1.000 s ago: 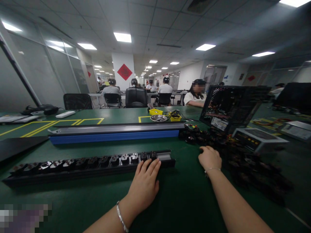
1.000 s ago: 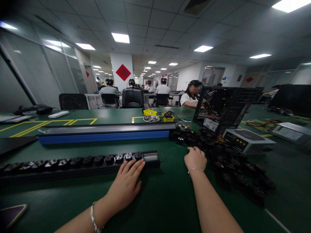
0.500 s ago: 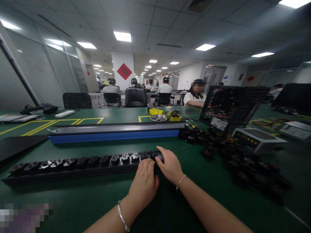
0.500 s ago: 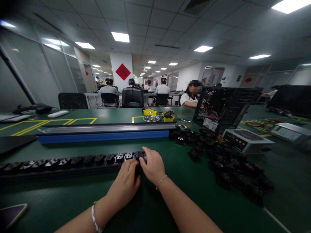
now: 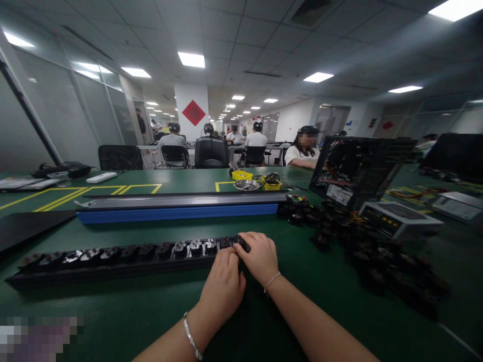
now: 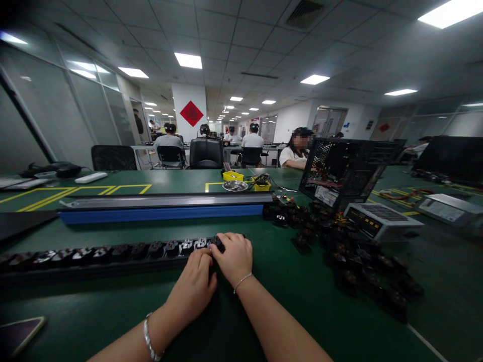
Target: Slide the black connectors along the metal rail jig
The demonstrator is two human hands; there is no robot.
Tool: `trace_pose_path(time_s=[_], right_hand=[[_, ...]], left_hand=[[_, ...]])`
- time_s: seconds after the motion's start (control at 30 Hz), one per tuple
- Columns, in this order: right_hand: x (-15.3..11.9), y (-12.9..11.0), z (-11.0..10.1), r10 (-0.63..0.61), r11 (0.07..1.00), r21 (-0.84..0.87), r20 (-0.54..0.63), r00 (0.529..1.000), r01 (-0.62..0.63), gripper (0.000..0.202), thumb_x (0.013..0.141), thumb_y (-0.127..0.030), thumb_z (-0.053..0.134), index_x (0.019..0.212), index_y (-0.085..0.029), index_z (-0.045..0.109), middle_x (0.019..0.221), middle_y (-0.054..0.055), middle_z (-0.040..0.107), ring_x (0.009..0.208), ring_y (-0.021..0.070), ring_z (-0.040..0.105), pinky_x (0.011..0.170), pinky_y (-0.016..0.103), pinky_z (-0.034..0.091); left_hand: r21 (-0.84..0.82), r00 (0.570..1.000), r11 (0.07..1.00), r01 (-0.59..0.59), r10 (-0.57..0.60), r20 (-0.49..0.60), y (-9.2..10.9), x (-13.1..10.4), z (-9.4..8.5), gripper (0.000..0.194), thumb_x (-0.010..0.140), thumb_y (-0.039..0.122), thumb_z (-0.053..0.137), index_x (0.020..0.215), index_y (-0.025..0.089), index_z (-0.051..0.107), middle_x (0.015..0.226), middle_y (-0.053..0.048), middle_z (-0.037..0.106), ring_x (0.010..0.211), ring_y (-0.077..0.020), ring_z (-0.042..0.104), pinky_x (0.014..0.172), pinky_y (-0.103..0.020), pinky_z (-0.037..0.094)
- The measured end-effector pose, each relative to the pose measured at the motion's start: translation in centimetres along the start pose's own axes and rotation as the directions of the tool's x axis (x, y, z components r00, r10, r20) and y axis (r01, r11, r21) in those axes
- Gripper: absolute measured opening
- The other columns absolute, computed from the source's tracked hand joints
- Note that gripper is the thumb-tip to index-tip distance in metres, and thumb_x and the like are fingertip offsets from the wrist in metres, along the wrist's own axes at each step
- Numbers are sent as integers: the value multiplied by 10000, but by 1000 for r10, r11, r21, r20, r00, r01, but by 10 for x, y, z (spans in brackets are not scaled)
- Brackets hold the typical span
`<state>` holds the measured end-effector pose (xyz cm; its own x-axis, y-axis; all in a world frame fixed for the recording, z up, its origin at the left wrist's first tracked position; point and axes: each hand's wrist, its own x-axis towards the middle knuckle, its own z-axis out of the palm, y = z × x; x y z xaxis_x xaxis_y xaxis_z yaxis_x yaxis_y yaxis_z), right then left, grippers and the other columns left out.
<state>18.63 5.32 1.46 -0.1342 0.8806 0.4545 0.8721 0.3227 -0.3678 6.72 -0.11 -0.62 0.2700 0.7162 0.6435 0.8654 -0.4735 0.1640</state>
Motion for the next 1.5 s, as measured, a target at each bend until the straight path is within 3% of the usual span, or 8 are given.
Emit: trace_pose_path(time_s=[0.83, 1.5], right_hand=[[1, -1, 1, 4, 1000, 27, -38, 999, -3, 255, 781, -357, 553, 992, -252, 648, 1062, 17, 666, 1014, 197, 537, 874, 338, 367], [2, 1, 2, 23, 1000, 0, -41, 999, -23, 190, 781, -303, 523, 916, -222, 631, 956, 36, 669, 943, 195, 548, 825, 314, 378]], left_hand=[[43, 993, 999, 7, -12, 118, -4, 0, -1, 256, 731, 57, 441, 944, 137, 557, 1109, -107, 502, 1084, -239, 469, 949, -444, 445], [6, 994, 1000, 20, -20, 109, -4, 1, -3, 217, 745, 55, 434, 888, 151, 566, 1106, -102, 520, 1061, -229, 491, 927, -451, 468]])
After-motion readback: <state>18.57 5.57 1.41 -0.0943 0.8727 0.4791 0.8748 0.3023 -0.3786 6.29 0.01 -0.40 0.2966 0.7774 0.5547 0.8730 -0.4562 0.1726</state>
